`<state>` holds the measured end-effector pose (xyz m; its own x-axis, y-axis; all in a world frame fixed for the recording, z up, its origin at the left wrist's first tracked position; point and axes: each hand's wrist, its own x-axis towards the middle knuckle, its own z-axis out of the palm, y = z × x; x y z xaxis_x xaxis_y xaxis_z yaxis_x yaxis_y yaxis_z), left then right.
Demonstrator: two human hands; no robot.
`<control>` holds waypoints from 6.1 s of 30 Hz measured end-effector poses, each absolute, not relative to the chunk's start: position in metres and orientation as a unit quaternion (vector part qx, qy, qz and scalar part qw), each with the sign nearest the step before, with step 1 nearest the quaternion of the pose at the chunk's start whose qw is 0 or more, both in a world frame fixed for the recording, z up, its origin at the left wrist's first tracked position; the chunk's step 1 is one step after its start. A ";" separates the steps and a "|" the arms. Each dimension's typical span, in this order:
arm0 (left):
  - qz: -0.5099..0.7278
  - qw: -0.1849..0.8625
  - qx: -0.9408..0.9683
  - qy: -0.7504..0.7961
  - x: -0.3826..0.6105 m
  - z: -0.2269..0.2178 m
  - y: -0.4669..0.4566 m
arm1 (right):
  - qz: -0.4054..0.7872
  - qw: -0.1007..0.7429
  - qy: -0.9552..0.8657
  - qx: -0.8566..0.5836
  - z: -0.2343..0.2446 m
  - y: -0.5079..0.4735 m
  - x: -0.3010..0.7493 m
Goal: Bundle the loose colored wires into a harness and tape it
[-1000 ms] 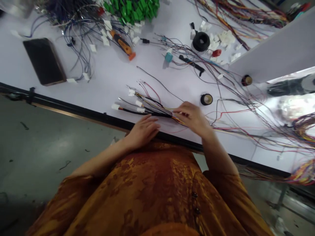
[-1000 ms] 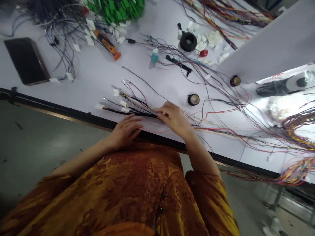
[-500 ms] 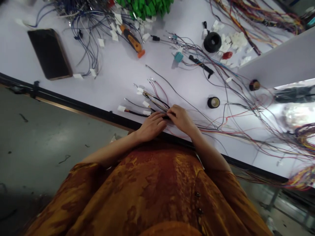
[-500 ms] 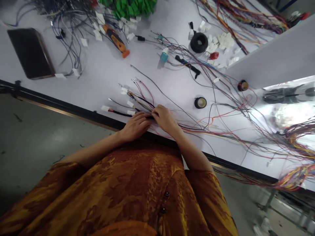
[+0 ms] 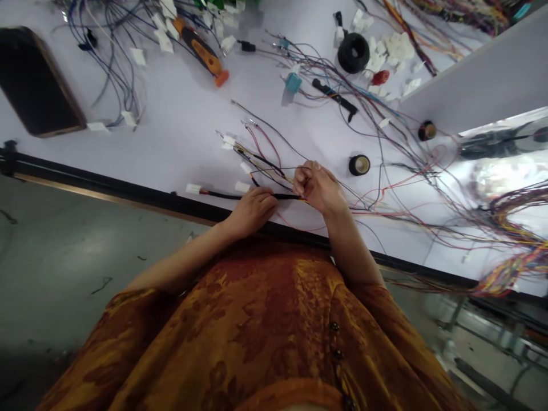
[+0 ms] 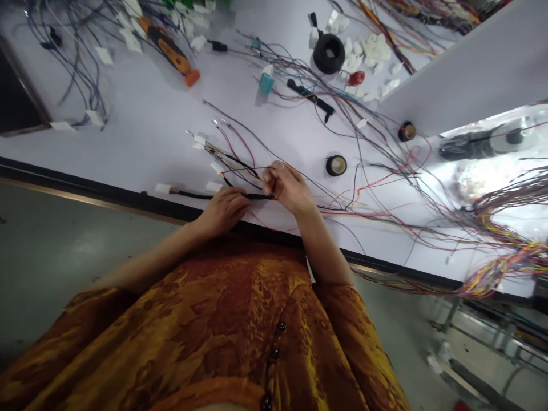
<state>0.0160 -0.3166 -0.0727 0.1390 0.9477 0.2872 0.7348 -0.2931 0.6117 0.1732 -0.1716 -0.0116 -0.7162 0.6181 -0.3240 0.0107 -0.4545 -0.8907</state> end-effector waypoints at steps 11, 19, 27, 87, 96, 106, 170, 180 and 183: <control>0.268 0.111 0.771 0.568 0.017 -0.072 -0.318 | 0.784 0.340 -0.336 -0.396 -0.023 -0.154 0.168; 0.385 0.267 0.641 0.608 0.004 -0.052 -0.309 | 0.677 0.338 -0.593 -0.276 0.038 -0.150 0.148; 0.640 0.514 0.291 0.491 -0.019 -0.021 -0.322 | 0.600 0.184 -0.760 -0.167 0.077 -0.179 0.109; 0.720 0.489 0.127 0.476 -0.031 -0.022 -0.340 | 0.279 0.089 -0.934 -0.205 0.019 -0.229 0.094; 0.771 0.473 -0.059 0.422 -0.061 -0.015 -0.334 | 0.227 0.251 -0.897 -0.284 -0.026 -0.158 0.198; 0.778 0.428 -0.031 0.459 -0.054 -0.019 -0.330 | 0.123 0.102 -0.746 -0.647 -0.029 -0.057 0.285; 0.626 0.330 0.355 0.611 -0.062 0.016 -0.333 | 0.691 0.260 -0.559 -0.378 -0.001 -0.230 0.077; 0.659 0.443 0.261 0.550 -0.065 -0.029 -0.324 | 0.787 0.255 -0.442 -0.346 -0.029 -0.216 0.101; 0.615 0.421 0.330 0.580 -0.057 -0.031 -0.321 | 0.773 0.246 -0.472 -0.344 -0.025 -0.217 0.101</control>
<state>-0.0568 -0.3214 -0.0309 -0.4288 0.8997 -0.0819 -0.1349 0.0258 0.9905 0.1009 -0.2167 -0.0254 -0.6413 0.7061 -0.3002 -0.0559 -0.4332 -0.8996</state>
